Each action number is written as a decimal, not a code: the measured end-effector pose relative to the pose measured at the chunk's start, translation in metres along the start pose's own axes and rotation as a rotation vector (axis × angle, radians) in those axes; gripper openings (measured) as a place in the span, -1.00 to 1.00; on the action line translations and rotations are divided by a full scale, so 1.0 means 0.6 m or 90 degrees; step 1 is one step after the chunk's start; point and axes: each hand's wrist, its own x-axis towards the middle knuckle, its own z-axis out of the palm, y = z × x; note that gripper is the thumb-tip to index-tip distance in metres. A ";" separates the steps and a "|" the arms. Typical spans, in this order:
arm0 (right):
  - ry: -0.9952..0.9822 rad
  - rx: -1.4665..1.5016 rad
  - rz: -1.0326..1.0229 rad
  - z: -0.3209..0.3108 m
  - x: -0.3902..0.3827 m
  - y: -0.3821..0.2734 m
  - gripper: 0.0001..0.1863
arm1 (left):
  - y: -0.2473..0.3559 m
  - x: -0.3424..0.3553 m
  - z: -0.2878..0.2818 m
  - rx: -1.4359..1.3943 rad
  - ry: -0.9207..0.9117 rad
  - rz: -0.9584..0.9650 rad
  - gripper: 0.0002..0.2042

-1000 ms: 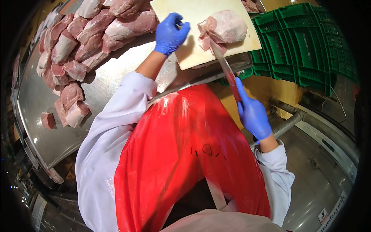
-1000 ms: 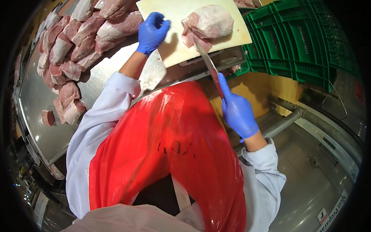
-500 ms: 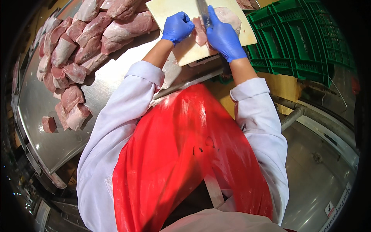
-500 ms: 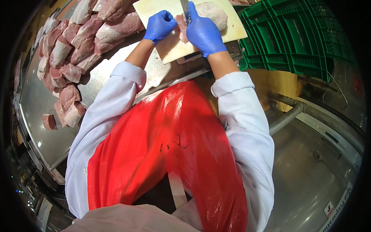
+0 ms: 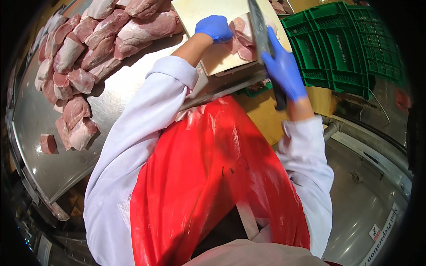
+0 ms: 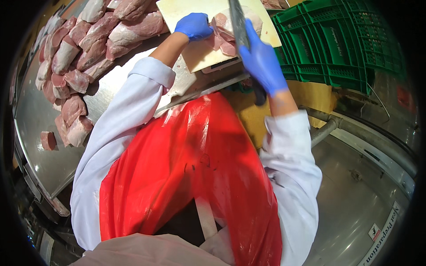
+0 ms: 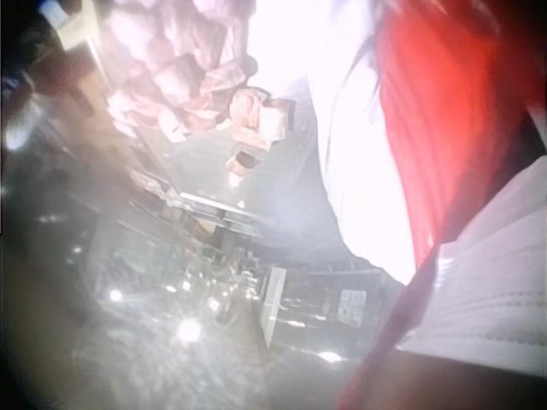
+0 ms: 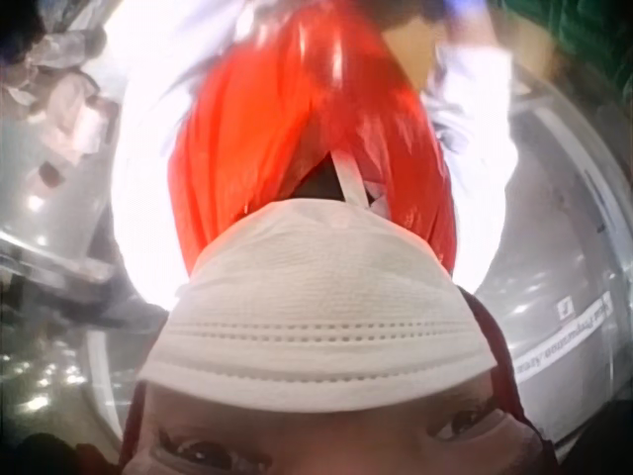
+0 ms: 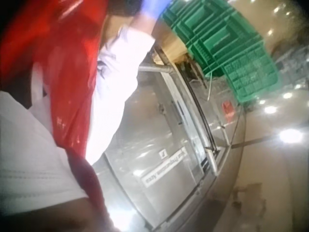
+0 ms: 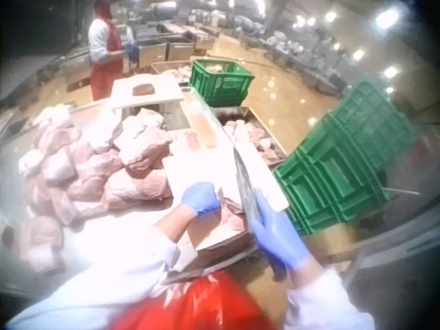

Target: The person cuts large pieces of raw meat into smaller portions using a knife on a cutting board placed on a digital scale. The person repeatedly trims fat and separates meat pieces, placing the cut portions into a green crate.

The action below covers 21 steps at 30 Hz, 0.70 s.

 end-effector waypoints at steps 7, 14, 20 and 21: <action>0.050 -0.312 -0.070 0.076 0.173 -0.041 -0.40 | -0.008 -0.017 0.012 0.006 0.014 0.004 -0.61; -0.022 -0.004 0.055 0.040 0.148 -0.095 -0.35 | 0.010 -0.044 0.017 -0.014 -0.001 -0.053 -0.65; -0.024 -0.206 -0.116 0.081 0.165 -0.013 -0.34 | 0.003 -0.060 0.041 -0.076 0.129 -0.005 -0.73; -0.014 -0.290 -0.174 0.091 0.164 -0.001 -0.35 | -0.001 -0.061 0.044 -0.082 0.147 0.000 -0.74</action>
